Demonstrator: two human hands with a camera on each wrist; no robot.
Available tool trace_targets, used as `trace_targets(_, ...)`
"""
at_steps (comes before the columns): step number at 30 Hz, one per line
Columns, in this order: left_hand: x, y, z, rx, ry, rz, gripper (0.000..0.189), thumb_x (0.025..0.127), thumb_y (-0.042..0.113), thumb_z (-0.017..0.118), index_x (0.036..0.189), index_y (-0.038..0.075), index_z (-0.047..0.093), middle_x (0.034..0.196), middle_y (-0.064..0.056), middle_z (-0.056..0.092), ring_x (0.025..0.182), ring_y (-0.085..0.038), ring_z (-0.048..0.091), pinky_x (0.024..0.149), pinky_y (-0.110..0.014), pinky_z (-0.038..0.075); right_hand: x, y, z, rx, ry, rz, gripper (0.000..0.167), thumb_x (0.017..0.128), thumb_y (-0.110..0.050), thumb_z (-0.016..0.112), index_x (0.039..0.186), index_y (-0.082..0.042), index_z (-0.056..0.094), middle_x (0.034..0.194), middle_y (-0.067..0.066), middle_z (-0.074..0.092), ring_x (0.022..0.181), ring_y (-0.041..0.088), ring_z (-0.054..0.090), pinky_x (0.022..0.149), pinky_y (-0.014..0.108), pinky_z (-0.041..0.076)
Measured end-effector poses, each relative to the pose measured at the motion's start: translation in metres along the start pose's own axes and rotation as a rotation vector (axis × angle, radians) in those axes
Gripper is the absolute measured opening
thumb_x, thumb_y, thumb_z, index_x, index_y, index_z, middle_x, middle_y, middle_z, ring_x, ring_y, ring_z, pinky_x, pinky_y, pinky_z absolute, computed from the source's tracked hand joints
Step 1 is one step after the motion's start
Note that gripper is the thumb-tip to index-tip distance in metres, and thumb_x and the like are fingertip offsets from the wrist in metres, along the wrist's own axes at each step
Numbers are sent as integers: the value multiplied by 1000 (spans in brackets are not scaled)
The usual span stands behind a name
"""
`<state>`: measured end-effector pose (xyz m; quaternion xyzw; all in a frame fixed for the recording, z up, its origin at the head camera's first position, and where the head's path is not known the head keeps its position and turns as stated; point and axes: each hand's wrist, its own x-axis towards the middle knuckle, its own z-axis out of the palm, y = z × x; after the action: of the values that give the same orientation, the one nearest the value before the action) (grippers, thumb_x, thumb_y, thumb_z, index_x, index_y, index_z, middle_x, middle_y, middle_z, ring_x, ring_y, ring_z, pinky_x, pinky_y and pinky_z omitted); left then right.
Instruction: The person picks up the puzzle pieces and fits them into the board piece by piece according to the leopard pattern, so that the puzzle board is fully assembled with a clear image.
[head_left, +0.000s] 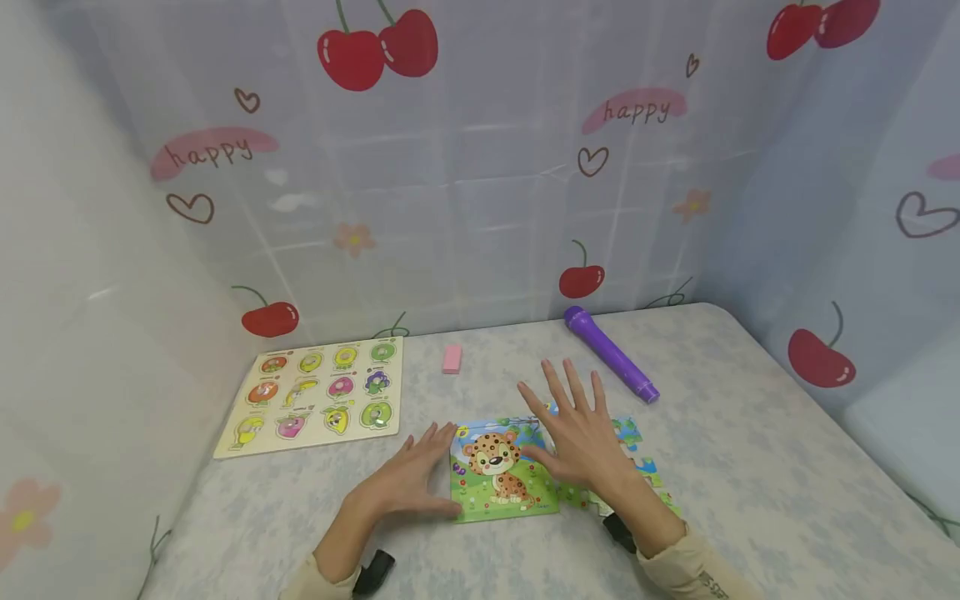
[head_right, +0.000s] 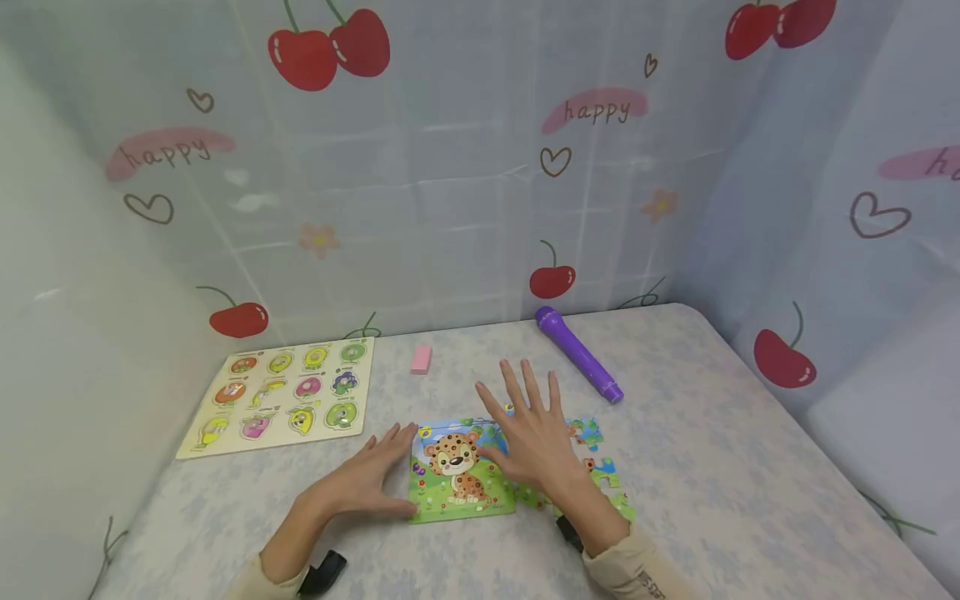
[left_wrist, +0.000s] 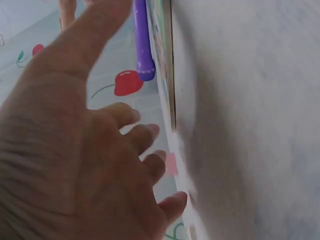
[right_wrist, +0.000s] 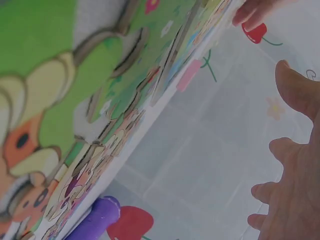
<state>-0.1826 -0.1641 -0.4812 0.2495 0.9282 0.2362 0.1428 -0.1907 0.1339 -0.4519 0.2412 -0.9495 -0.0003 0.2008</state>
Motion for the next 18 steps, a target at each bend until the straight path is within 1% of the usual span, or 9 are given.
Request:
trace_targets(5, 3, -3, 4, 46, -29, 9, 120, 69, 66, 73, 157, 8, 15, 164, -7, 16, 153, -26, 12, 124, -56, 8, -1, -1, 1, -10, -7, 0, 90, 80, -70, 61, 154, -31, 29, 164, 14, 15, 151, 40, 3, 117, 69, 10)
trace_targets(10, 5, -5, 5, 87, -37, 19, 121, 69, 69, 73, 156, 7, 17, 165, -6, 14, 153, -26, 13, 124, -57, 7, 1, -1, 0, -5, -17, 2, 90, 80, -69, 62, 154, -31, 28, 164, 14, 13, 152, 39, 1, 117, 70, 11)
trace_targets(13, 7, -6, 5, 87, -36, 21, 121, 68, 70, 73, 156, 7, 17, 165, -6, 13, 153, -24, 13, 124, -55, 6, 2, -1, -1, -5, -23, 7, 90, 80, -68, 63, 154, -31, 29, 165, 14, 11, 152, 39, 1, 117, 70, 10)
trace_targets(18, 9, -8, 7, 72, -43, 12, 124, 66, 70, 74, 155, 5, 19, 165, -9, 13, 153, -24, 13, 125, -53, 5, 1, -1, -1, 15, -39, 10, 89, 80, -67, 64, 154, -31, 30, 165, 14, 11, 152, 39, 0, 117, 70, 8)
